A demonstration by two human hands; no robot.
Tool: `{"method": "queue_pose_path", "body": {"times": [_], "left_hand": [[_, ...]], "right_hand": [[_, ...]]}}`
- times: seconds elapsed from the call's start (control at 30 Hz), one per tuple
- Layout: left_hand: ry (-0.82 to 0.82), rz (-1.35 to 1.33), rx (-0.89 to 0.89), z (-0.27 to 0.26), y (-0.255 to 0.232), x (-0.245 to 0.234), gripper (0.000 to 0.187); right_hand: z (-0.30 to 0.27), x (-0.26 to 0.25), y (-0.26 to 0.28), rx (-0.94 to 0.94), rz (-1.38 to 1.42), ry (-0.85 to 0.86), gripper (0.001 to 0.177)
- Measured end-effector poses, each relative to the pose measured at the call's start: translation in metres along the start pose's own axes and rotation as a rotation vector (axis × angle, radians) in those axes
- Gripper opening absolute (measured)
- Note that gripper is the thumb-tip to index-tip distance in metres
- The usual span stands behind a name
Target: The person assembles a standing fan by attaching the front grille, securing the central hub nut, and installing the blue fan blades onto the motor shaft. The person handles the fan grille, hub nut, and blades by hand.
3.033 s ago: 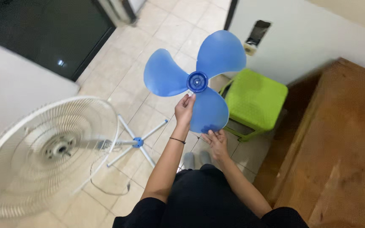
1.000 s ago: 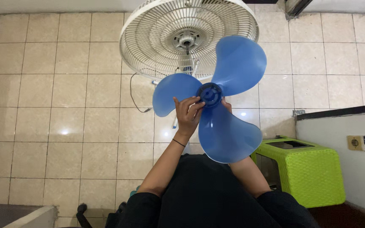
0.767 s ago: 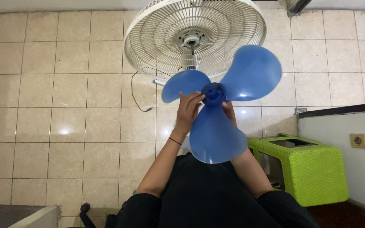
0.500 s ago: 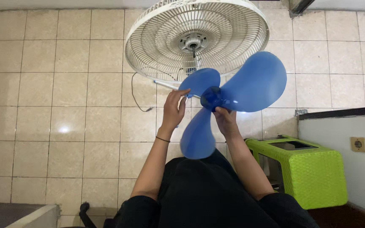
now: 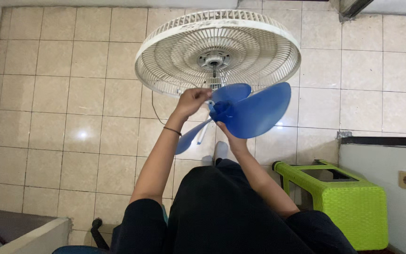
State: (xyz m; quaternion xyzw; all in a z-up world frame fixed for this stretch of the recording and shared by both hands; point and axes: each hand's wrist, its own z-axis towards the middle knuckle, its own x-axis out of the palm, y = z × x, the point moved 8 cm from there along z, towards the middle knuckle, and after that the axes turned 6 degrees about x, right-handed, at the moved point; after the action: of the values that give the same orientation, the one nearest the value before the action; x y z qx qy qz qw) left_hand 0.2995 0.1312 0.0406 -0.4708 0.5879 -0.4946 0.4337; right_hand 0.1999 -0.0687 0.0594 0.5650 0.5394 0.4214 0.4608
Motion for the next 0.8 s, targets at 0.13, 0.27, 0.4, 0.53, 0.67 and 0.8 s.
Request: {"method": "queue_pose_path", "body": {"times": [0.13,0.27,0.4,0.53,0.67,0.8], "left_hand": [[-0.200,-0.124,-0.132,0.029,0.053,-0.013,0.035],[-0.185,-0.180,-0.200,0.044,0.069,-0.015,0.035],[-0.113,-0.169,-0.400,0.051,0.067,-0.015,0.037],[-0.041,-0.248,-0.472,0.066,0.064,-0.010,0.039],[0.011,-0.399,-0.505,0.074,0.073,-0.007,0.042],[0.084,-0.505,-0.565,0.082,0.081,0.002,0.046]], "right_hand": [[0.007,0.005,0.011,-0.040,-0.075,-0.062,0.052],[0.018,-0.004,0.012,0.006,-0.142,-0.132,0.052],[0.025,-0.007,0.017,0.031,-0.126,-0.133,0.050],[0.030,-0.003,0.030,-0.042,-0.130,-0.169,0.052],[0.033,0.003,0.031,-0.033,-0.120,-0.233,0.055],[0.032,0.013,0.030,0.005,-0.212,-0.344,0.059]]}}
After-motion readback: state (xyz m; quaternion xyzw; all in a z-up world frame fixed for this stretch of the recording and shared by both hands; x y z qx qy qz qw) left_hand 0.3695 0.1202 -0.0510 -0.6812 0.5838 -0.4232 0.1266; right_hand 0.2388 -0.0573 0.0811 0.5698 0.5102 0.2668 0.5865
